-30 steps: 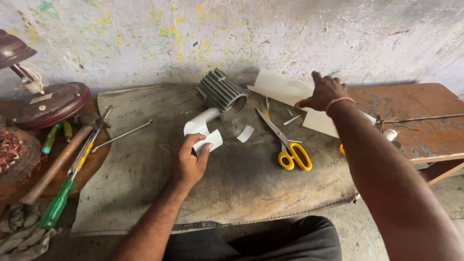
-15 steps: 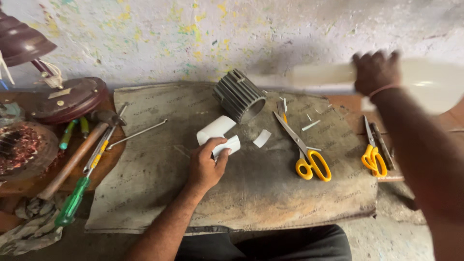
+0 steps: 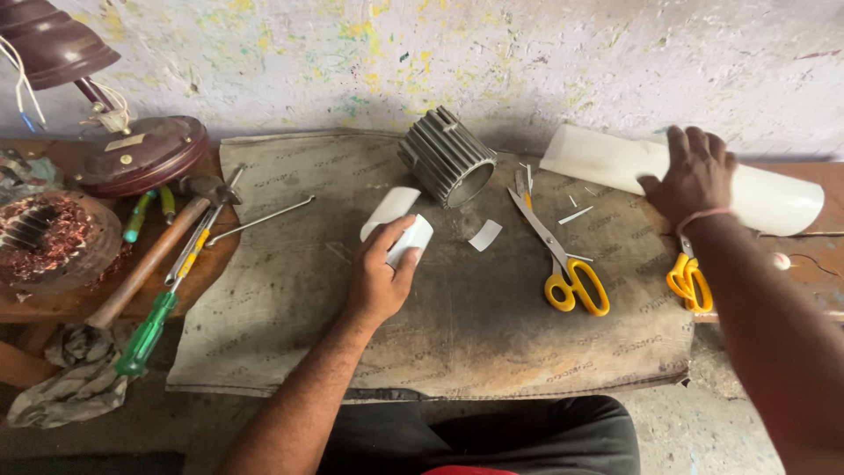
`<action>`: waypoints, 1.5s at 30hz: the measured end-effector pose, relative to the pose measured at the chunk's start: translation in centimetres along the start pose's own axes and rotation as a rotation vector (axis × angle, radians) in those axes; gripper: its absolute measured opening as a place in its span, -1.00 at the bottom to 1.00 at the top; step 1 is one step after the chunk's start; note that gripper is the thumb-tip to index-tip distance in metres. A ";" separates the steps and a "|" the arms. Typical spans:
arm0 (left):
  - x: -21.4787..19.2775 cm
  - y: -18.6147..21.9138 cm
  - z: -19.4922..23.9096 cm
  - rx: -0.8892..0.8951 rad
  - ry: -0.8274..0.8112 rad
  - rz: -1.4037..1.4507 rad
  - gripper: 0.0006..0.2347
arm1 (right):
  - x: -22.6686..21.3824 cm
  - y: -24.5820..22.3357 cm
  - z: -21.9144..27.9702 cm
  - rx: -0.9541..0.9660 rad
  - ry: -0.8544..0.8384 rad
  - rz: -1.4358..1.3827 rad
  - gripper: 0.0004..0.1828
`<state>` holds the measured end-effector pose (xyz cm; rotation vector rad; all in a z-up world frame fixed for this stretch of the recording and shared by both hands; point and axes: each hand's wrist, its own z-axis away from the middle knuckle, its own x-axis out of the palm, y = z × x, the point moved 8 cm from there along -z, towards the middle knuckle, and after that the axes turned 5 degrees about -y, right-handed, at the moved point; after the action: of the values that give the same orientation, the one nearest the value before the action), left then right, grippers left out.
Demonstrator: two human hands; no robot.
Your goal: The person cuts small rectangular strips from a white sheet using scissors and then inserts several of the cut strips into the slots of an electric motor stator by hand.
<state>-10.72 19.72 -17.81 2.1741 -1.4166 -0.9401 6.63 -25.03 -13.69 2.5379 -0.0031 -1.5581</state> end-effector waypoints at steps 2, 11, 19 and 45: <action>0.0 -0.1 0.1 -0.006 0.005 -0.010 -0.66 | -1.9 -4.1 1.5 -0.084 0.091 -0.237 -0.30; 0.2 -0.3 0.0 0.007 0.025 -0.060 -0.66 | -2.3 -23.2 5.8 -0.272 -0.155 -0.547 -0.37; 0.6 -0.4 -0.1 0.036 -0.002 -0.098 -0.64 | 2.2 -20.0 3.5 0.041 -0.091 -0.758 -0.64; 1.4 -0.6 -0.2 0.034 -0.099 -0.094 -0.58 | -6.6 -15.7 17.1 -0.052 0.371 -0.600 -0.92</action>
<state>-9.77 18.66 -18.51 2.2652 -1.3943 -1.0778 -12.86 -11.32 -17.65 2.8973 0.9010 -1.1689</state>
